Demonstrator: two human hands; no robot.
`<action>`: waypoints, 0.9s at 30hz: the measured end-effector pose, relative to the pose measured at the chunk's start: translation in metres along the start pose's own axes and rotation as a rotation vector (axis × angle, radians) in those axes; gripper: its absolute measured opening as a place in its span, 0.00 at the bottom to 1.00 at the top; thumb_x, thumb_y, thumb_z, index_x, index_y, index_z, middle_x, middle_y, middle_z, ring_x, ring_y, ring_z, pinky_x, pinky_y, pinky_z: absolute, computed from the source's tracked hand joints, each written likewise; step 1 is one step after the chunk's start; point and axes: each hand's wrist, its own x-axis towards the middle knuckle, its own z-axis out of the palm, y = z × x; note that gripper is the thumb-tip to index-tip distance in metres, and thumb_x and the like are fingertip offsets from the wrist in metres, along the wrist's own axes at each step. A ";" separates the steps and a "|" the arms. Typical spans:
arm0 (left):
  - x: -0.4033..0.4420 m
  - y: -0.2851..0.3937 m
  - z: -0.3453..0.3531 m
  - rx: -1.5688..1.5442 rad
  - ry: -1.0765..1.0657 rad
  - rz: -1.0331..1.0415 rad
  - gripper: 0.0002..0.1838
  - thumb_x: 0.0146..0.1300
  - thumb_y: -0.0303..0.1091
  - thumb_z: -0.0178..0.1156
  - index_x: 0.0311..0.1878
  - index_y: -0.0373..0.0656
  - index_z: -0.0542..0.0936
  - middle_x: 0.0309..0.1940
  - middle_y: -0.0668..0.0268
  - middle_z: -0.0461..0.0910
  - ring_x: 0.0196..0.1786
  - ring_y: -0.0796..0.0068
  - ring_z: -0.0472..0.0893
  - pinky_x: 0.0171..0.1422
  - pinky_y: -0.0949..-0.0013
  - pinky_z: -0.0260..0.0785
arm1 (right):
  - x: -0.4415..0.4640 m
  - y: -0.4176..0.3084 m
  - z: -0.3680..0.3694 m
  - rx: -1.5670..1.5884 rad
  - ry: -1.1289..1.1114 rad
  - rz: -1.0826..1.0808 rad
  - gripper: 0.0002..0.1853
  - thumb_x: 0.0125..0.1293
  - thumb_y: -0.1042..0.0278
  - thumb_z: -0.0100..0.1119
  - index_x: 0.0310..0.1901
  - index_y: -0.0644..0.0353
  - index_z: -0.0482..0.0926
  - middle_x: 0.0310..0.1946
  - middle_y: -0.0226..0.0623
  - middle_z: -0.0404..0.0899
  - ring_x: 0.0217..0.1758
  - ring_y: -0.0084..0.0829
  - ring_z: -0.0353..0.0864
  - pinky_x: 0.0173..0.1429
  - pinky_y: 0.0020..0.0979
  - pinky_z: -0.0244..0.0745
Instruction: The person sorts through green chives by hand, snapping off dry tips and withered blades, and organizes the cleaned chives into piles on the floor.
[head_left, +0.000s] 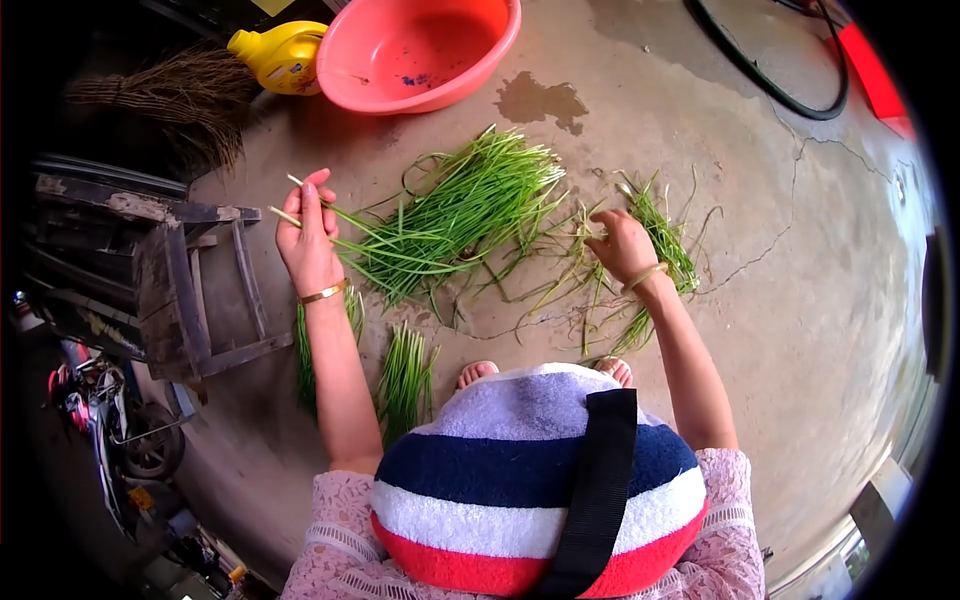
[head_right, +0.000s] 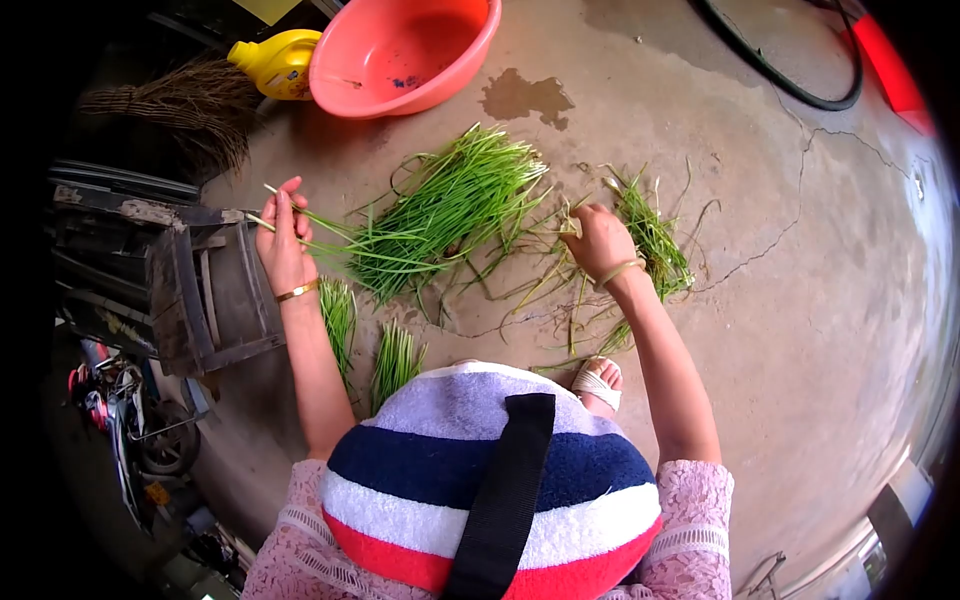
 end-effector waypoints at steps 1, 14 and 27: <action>-0.001 -0.002 0.000 0.010 -0.014 -0.015 0.11 0.65 0.34 0.48 0.43 0.38 0.76 0.25 0.72 0.73 0.19 0.92 0.60 0.20 0.86 0.47 | 0.009 -0.006 -0.003 0.169 0.002 -0.006 0.13 0.49 0.67 0.62 0.38 0.61 0.77 0.35 0.45 0.76 0.33 0.40 0.78 0.38 0.35 0.73; -0.023 -0.009 0.017 -0.133 -0.144 -0.150 0.13 0.66 0.36 0.47 0.42 0.36 0.76 0.29 0.66 0.76 0.19 0.90 0.63 0.19 0.86 0.49 | 0.029 -0.106 0.022 0.692 -0.182 -0.249 0.12 0.50 0.68 0.62 0.37 0.61 0.77 0.27 0.40 0.79 0.27 0.32 0.78 0.34 0.31 0.73; -0.027 -0.019 0.013 -0.240 -0.073 -0.215 0.13 0.65 0.36 0.49 0.44 0.36 0.75 0.31 0.67 0.76 0.20 0.91 0.65 0.17 0.87 0.51 | 0.008 -0.102 0.006 0.757 -0.222 -0.113 0.06 0.54 0.71 0.60 0.32 0.63 0.79 0.20 0.34 0.77 0.22 0.19 0.73 0.27 0.24 0.69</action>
